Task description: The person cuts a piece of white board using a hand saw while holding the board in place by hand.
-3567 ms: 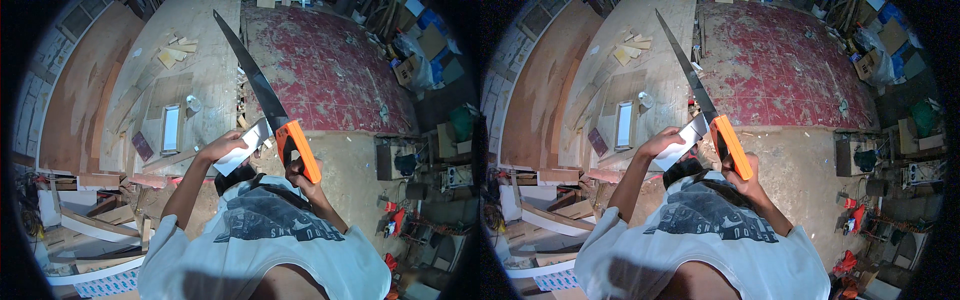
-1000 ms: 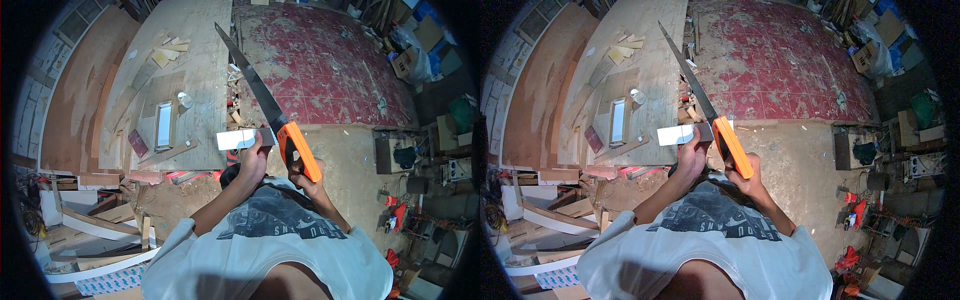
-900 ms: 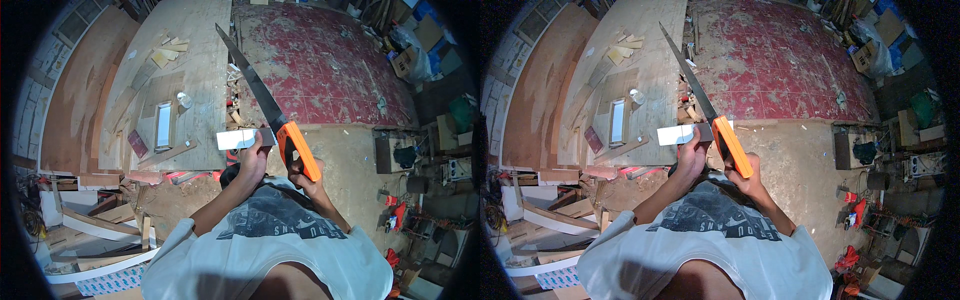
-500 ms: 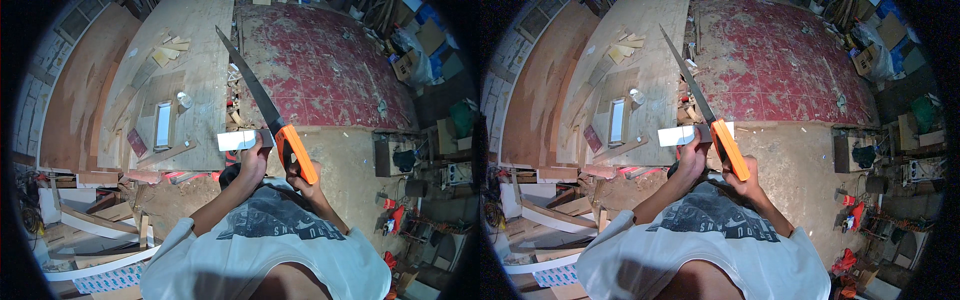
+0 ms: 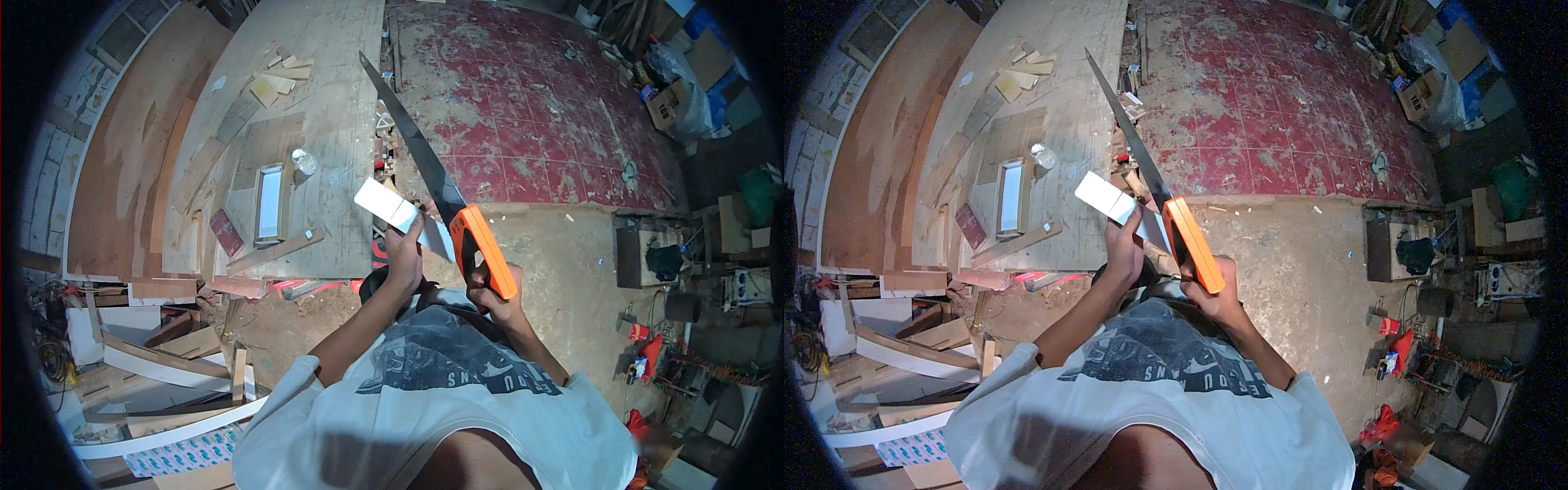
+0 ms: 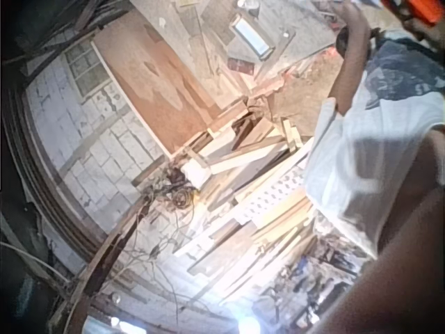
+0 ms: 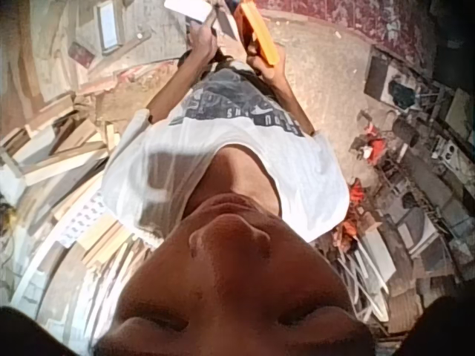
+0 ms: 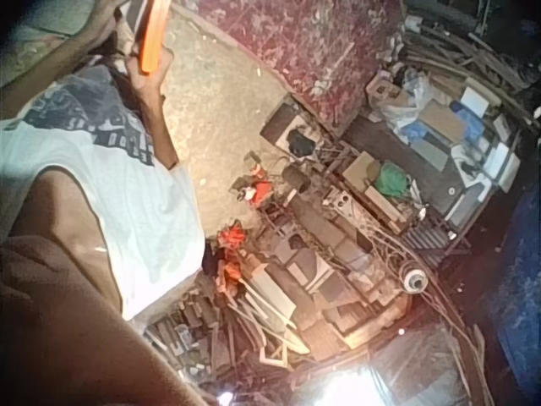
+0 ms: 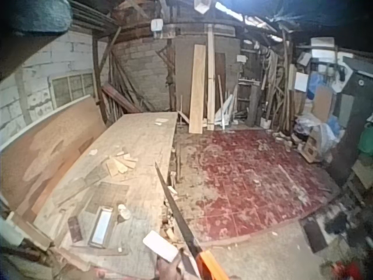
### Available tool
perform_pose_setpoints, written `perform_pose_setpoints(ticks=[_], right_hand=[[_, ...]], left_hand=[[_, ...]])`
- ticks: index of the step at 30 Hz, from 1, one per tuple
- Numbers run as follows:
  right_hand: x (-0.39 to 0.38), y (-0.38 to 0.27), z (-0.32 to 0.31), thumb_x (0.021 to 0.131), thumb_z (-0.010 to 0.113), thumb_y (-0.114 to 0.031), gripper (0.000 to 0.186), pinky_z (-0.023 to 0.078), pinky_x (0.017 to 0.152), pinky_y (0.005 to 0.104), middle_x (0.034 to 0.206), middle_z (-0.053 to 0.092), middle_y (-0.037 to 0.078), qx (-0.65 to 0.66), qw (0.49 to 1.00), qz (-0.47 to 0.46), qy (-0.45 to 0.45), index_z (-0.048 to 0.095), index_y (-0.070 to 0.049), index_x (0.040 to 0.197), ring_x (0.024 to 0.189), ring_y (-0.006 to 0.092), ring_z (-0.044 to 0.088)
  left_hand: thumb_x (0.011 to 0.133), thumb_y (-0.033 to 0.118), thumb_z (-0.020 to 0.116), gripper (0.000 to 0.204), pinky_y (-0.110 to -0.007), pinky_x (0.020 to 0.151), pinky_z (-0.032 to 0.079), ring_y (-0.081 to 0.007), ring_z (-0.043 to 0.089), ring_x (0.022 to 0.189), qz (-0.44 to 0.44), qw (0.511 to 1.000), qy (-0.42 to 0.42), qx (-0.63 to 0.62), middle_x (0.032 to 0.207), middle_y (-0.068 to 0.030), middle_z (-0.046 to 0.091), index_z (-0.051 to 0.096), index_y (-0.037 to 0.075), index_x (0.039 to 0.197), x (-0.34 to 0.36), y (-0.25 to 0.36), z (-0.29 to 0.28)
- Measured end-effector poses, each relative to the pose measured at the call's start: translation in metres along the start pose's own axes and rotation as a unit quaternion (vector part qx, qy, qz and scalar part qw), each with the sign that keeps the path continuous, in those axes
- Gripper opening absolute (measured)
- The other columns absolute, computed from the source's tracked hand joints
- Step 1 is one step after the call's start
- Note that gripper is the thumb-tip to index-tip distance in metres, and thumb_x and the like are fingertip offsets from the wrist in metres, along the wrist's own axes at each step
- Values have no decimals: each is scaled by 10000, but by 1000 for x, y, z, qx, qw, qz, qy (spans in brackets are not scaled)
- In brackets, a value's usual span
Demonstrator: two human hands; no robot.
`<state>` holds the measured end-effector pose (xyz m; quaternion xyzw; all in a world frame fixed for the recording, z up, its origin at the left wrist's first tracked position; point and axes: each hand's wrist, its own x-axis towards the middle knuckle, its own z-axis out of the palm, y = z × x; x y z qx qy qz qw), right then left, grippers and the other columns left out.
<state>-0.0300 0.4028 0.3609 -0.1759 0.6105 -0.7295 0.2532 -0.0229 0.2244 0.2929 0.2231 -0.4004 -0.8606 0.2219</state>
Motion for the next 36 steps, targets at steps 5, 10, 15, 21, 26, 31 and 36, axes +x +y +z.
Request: perform_pose_setpoints(ticks=[5,10,15,21,26,31,36], right_hand=[[2,11,3,655,600,9,92,387,518,236,636,513,-3,-3,999,34,16,522,-24,690,565,79,482],[3,24,7,659,601,14,94,394,541,237,655,514,-10,-10,996,80,24,521,-23,693,596,79,489],[-4,50,13,656,603,31,103,412,592,247,663,519,-4,-43,987,143,60,541,-15,725,629,86,500],[-18,93,32,662,607,39,111,410,599,251,675,523,4,-77,976,174,103,543,-5,741,641,90,499],[-25,116,68,676,596,47,108,400,616,255,646,478,2,-95,976,155,117,516,-12,718,636,99,467],[-27,117,103,729,572,25,160,390,655,254,763,471,22,-120,985,86,94,491,-24,858,715,108,464],[-32,114,130,780,566,2,232,438,726,307,759,522,104,-131,981,95,108,516,7,1006,733,168,522]], left_hand=[[909,272,563,378,-370,786,459,-245,602,875,18,925,13,379,976,-169,614,476,-47,1093,47,-20,-62],[937,261,493,495,-433,899,402,-424,525,982,20,852,-66,518,1107,-293,510,327,-66,1270,89,-31,-129],[912,249,510,543,-488,910,369,-422,445,1044,56,667,-230,707,1167,-257,431,295,-34,1322,115,-40,-187],[850,229,589,642,-468,922,358,-366,444,1076,76,544,-329,768,1164,-217,439,286,-13,1362,136,-64,-237],[792,195,636,655,-459,950,324,-337,409,1111,201,537,-345,743,1147,-193,436,346,21,1352,136,-83,-266],[689,145,698,618,-447,946,337,-339,415,1100,143,661,-310,669,1156,-167,445,474,64,1259,141,-85,-277],[653,131,768,645,-434,938,364,-345,456,1054,164,666,-362,632,1113,-155,475,521,48,1242,142,-75,-289]])
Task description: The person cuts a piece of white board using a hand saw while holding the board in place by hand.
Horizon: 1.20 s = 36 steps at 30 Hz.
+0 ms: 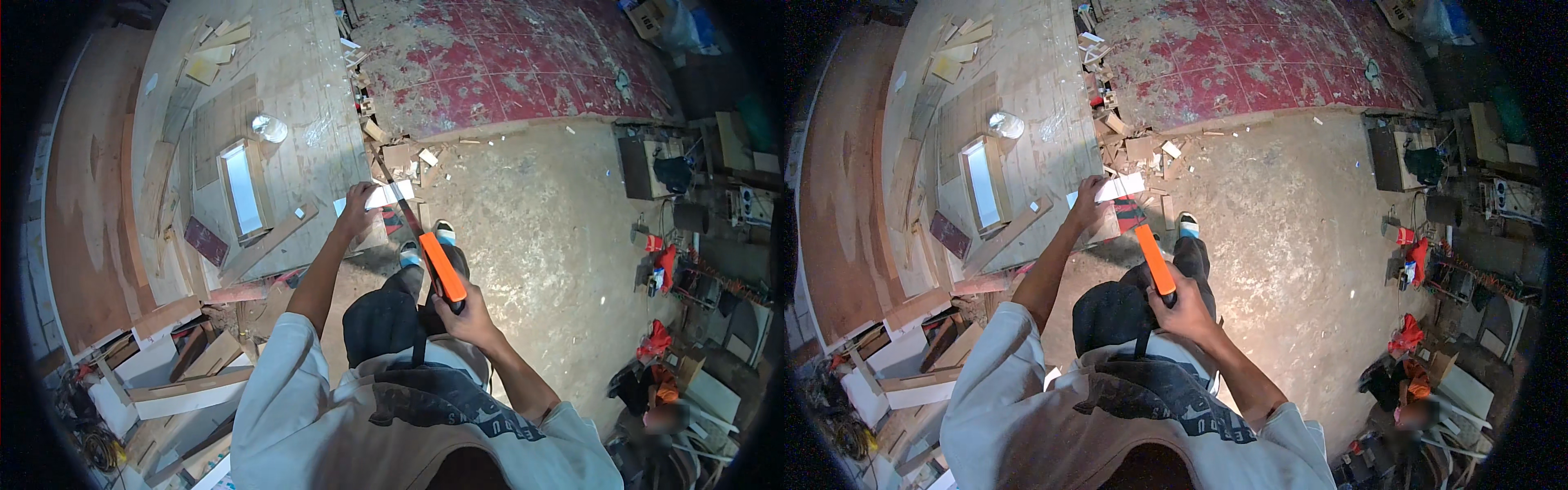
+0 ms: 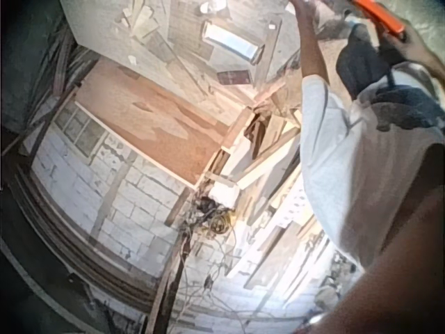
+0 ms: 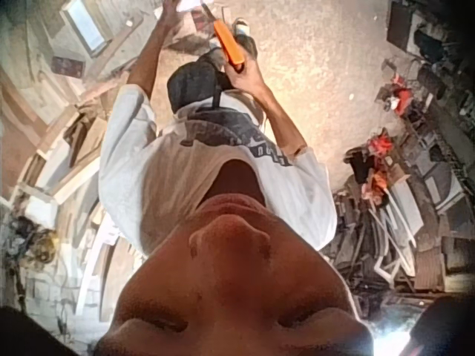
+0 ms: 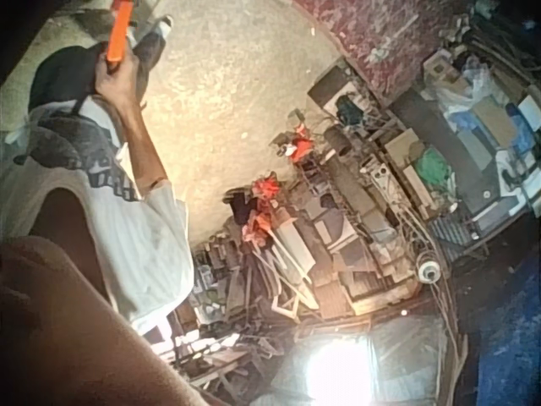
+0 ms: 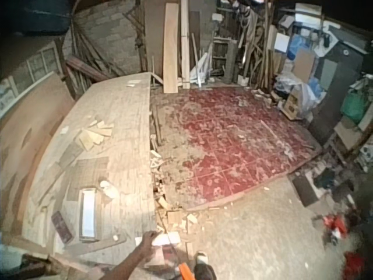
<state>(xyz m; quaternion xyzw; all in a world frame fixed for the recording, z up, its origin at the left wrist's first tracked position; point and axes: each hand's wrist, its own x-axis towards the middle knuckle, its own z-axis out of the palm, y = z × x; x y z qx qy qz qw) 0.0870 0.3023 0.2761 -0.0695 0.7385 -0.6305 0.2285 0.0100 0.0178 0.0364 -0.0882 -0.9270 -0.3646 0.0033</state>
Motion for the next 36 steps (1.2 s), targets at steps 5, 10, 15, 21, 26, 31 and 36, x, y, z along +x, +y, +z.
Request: perform_pose_setpoints(ticks=[5,10,15,21,26,31,36], right_hand=[[-4,-10,10,818,572,-20,179,440,724,317,775,544,127,-2,999,38,-36,508,17,981,744,176,539],[-3,-18,18,816,569,-12,181,440,721,322,775,547,131,-1,999,31,-26,503,19,981,747,186,545],[1,-24,23,810,565,0,209,436,684,319,744,543,120,11,999,16,-30,513,20,1011,714,181,541],[6,-32,30,818,564,-8,254,427,655,321,726,534,123,-4,1000,4,-24,493,17,1060,694,176,534],[25,-41,36,846,583,-63,305,429,630,316,698,518,116,-17,1000,-22,-6,462,17,1114,674,181,543],[53,-50,31,909,575,-211,371,358,353,259,596,492,14,150,971,167,-87,415,-10,1177,375,93,446],[105,-75,23,932,529,-330,306,388,344,261,605,443,27,190,953,222,-80,448,-43,1002,410,108,451]], left_hand=[[615,205,795,639,-424,919,365,-314,448,1063,6,999,24,42,1126,-129,471,571,103,1205,-9,-6,2],[618,251,806,644,-423,900,364,-306,453,1030,-26,999,35,21,1076,-114,461,583,142,1212,-10,-10,1],[605,268,811,622,-425,887,374,-292,458,1022,-23,999,25,41,1054,-110,455,606,133,1177,-8,-9,2],[645,288,793,571,-419,870,385,-289,479,982,-7,998,45,37,1023,-104,460,618,127,1164,-7,-9,1],[779,238,695,319,-400,793,406,-290,491,871,-74,996,46,6,926,-127,486,644,57,1037,3,3,-3],[853,160,600,163,-426,679,408,-343,497,725,39,992,96,71,781,-152,526,592,-3,855,15,16,-2],[820,168,625,185,-411,695,393,-307,507,724,-24,993,108,39,744,-118,520,518,38,742,21,27,-4]])
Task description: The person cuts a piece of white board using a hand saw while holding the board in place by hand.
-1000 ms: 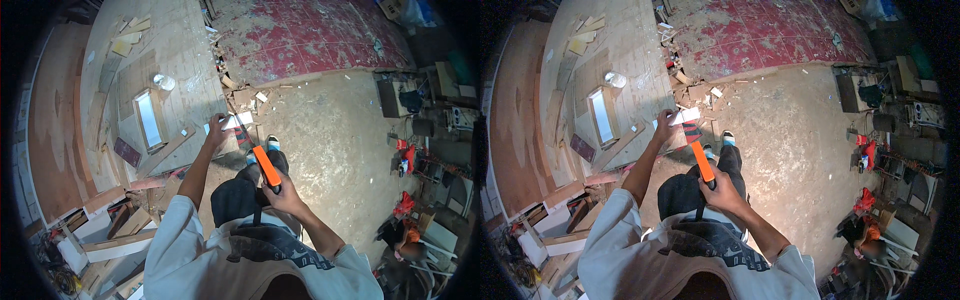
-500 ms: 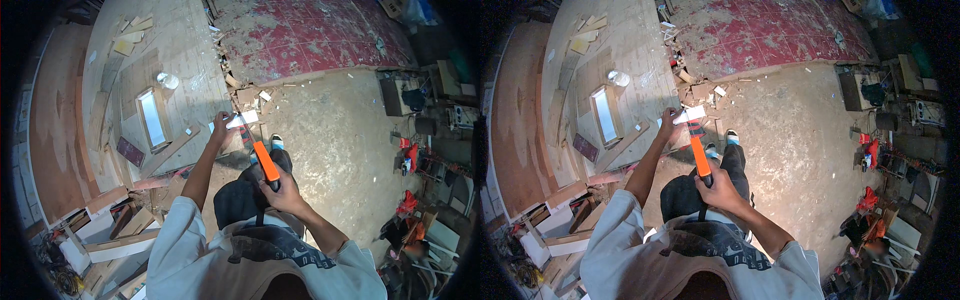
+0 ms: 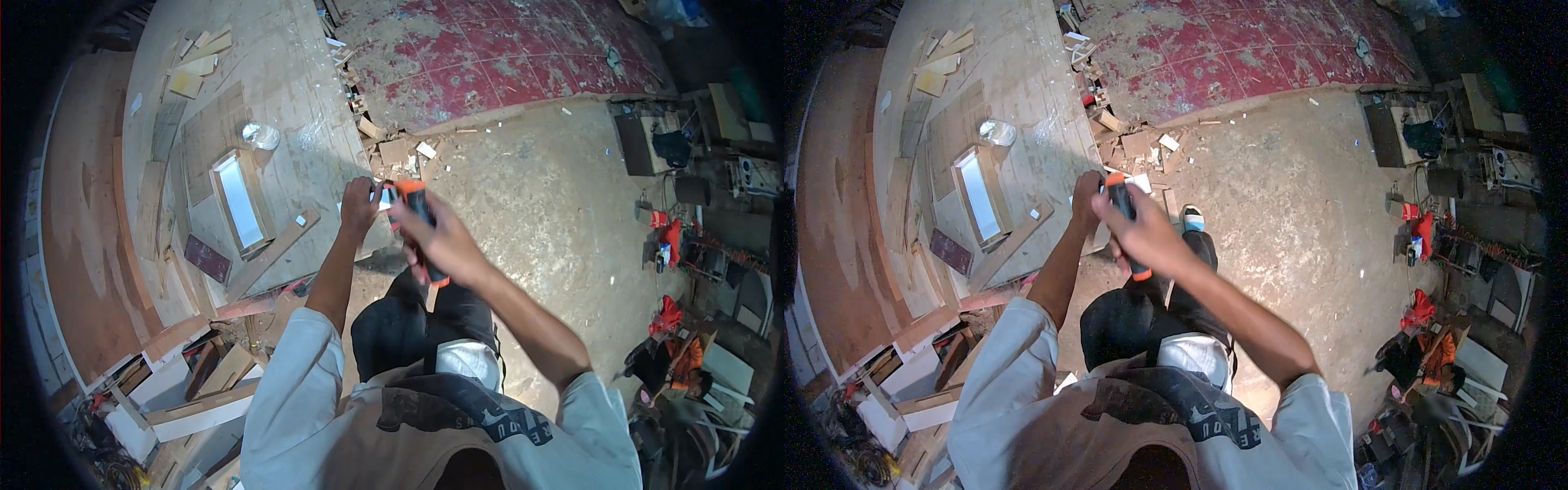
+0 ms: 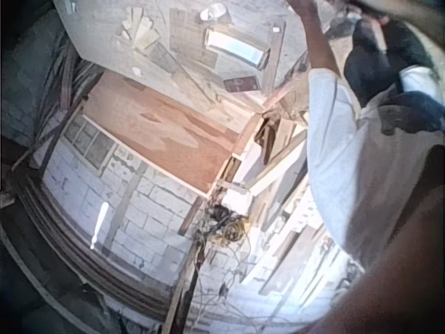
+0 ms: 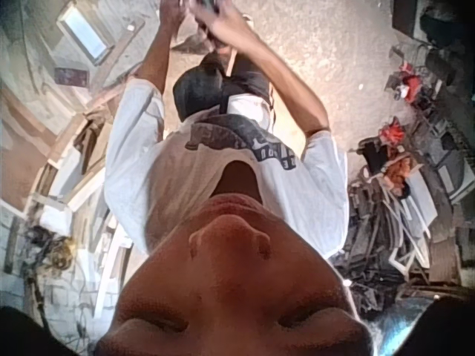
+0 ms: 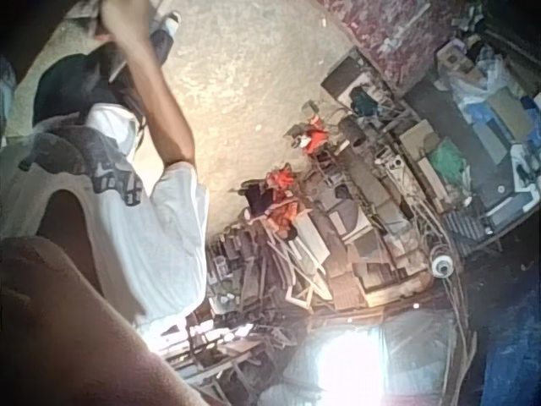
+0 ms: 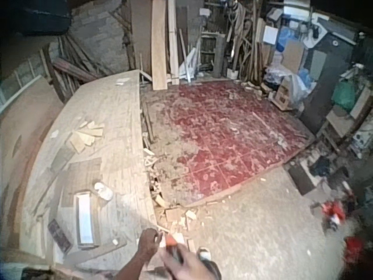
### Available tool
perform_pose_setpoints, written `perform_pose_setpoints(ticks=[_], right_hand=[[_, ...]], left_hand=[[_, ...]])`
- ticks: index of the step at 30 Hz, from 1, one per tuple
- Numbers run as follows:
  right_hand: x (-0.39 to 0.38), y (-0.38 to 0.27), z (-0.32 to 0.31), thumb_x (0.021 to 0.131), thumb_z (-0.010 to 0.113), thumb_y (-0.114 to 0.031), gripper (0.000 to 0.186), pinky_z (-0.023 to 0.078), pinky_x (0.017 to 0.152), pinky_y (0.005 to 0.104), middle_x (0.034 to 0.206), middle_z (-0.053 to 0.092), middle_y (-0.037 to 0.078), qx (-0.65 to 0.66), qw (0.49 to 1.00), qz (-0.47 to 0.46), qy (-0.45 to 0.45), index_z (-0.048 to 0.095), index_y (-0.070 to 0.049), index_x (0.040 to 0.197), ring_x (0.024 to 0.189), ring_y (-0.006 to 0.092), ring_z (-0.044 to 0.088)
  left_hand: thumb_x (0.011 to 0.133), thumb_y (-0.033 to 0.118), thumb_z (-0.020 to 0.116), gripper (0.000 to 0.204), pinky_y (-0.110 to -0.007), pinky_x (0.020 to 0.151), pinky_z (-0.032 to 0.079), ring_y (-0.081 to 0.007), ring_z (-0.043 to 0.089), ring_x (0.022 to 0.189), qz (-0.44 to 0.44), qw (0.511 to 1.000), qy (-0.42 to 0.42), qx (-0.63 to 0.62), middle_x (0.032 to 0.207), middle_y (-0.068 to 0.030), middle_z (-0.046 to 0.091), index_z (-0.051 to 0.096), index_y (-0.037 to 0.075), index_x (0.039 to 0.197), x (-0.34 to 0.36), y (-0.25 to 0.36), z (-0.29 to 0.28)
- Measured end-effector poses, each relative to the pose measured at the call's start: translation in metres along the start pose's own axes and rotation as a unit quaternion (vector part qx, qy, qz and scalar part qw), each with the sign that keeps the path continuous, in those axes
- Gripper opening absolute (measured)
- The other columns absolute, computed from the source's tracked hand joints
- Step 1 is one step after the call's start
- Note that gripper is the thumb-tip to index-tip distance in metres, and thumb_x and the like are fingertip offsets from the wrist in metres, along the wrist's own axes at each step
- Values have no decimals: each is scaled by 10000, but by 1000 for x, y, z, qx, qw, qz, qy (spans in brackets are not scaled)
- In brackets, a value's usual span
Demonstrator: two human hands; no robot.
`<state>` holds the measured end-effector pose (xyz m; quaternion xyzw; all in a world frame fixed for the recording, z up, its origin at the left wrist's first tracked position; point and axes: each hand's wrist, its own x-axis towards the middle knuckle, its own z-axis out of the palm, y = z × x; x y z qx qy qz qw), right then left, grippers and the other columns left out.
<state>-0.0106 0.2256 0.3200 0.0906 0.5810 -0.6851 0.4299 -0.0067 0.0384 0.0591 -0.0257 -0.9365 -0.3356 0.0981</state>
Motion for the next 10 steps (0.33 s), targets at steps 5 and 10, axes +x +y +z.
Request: perform_pose_setpoints(ticks=[5,10], right_hand=[[40,-46,20,871,512,-177,177,383,347,280,594,438,25,-4,1000,15,-23,444,-14,863,423,106,450],[36,-69,28,832,513,-149,239,419,377,328,650,492,89,-26,999,9,-45,421,45,938,462,151,499]], left_hand=[[784,181,635,142,-398,715,393,-274,519,764,-54,984,23,-166,783,-81,537,540,78,760,-14,-53,24],[720,193,657,244,-420,759,389,-231,524,903,65,967,-70,235,898,-49,558,583,138,946,-12,-60,26]])
